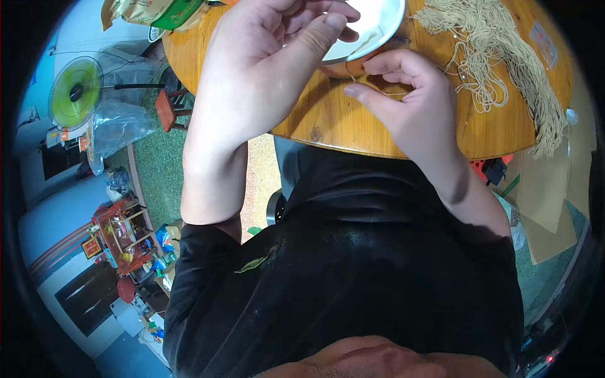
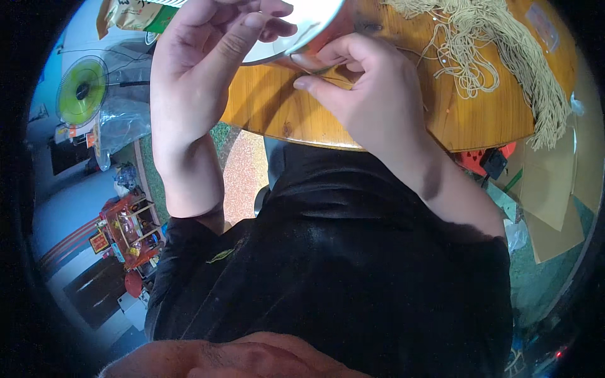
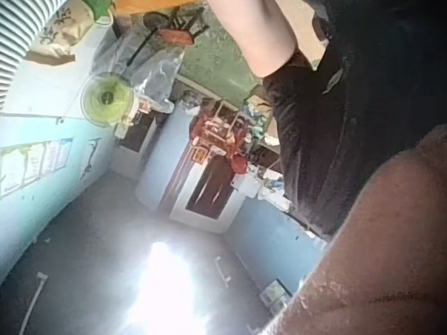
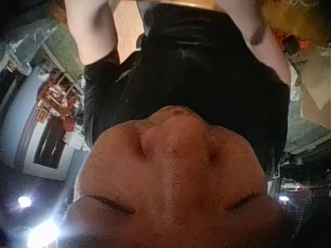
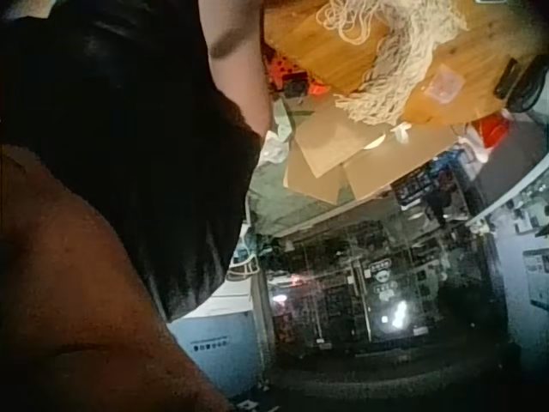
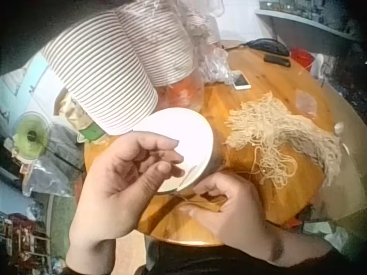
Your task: The person is threading a string through a hole in a paper cup and securing it as part of an assembly or packaging process.
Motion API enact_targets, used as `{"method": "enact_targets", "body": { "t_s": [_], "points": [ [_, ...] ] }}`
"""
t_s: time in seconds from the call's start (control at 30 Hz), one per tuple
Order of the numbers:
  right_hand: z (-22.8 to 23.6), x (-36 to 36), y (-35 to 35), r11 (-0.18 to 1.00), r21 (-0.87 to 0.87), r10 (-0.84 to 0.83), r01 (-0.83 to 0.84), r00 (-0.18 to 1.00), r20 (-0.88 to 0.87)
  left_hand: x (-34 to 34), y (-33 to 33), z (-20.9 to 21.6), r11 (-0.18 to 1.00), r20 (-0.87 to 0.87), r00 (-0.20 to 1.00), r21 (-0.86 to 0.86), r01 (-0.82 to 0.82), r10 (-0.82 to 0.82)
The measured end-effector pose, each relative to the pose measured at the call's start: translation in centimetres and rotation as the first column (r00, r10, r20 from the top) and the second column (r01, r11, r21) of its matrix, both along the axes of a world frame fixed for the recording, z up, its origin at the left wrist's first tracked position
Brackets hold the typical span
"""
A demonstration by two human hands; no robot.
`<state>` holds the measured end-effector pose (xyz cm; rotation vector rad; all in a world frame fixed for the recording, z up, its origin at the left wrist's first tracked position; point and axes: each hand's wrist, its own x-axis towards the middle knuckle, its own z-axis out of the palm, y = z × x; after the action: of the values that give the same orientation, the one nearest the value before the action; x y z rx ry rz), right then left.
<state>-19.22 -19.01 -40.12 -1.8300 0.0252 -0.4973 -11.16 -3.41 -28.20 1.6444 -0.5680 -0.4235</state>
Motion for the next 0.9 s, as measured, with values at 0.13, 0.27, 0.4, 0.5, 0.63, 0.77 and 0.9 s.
{"method": "enact_targets", "body": {
  "t_s": [0.13,0.27,0.4,0.5,0.63,0.77,0.9],
  "points": [
    [0.5,-0.1,0.6,0.999,-0.047,-0.013,0.016,0.999,0.047,0.2,0.1,0.3,0.998,0.046,0.999,0.05,-0.027,0.025],
    [0.0,0.1,1.0,1.0,-0.004,-0.03,0.03,0.998,0.053,0.2,-0.8,3.1,0.755,0.399,0.915,0.617,-0.221,-0.058],
    [0.3,0.4,1.1,0.993,-0.08,-0.078,0.089,0.988,0.13,2.0,-1.0,4.7,0.659,0.101,0.93,0.732,0.171,-0.353],
    [0.4,0.7,1.1,0.98,-0.154,-0.095,0.125,0.978,0.186,2.5,-2.0,4.9,0.583,0.071,0.867,0.767,0.269,-0.494],
    [0.5,0.9,1.1,0.976,-0.141,-0.136,0.169,0.967,0.216,2.2,-2.2,4.0,0.657,0.041,0.921,0.714,0.244,-0.386],
    [1.1,0.8,1.2,0.984,-0.09,-0.131,0.154,0.966,0.223,2.9,0.1,0.8,0.85,0.148,0.949,0.497,0.173,-0.279],
    [0.5,0.7,1.1,0.992,0.105,-0.085,0.066,0.979,0.188,2.5,0.5,-1.1,0.951,0.282,0.944,0.3,0.08,-0.169]
  ]
}}
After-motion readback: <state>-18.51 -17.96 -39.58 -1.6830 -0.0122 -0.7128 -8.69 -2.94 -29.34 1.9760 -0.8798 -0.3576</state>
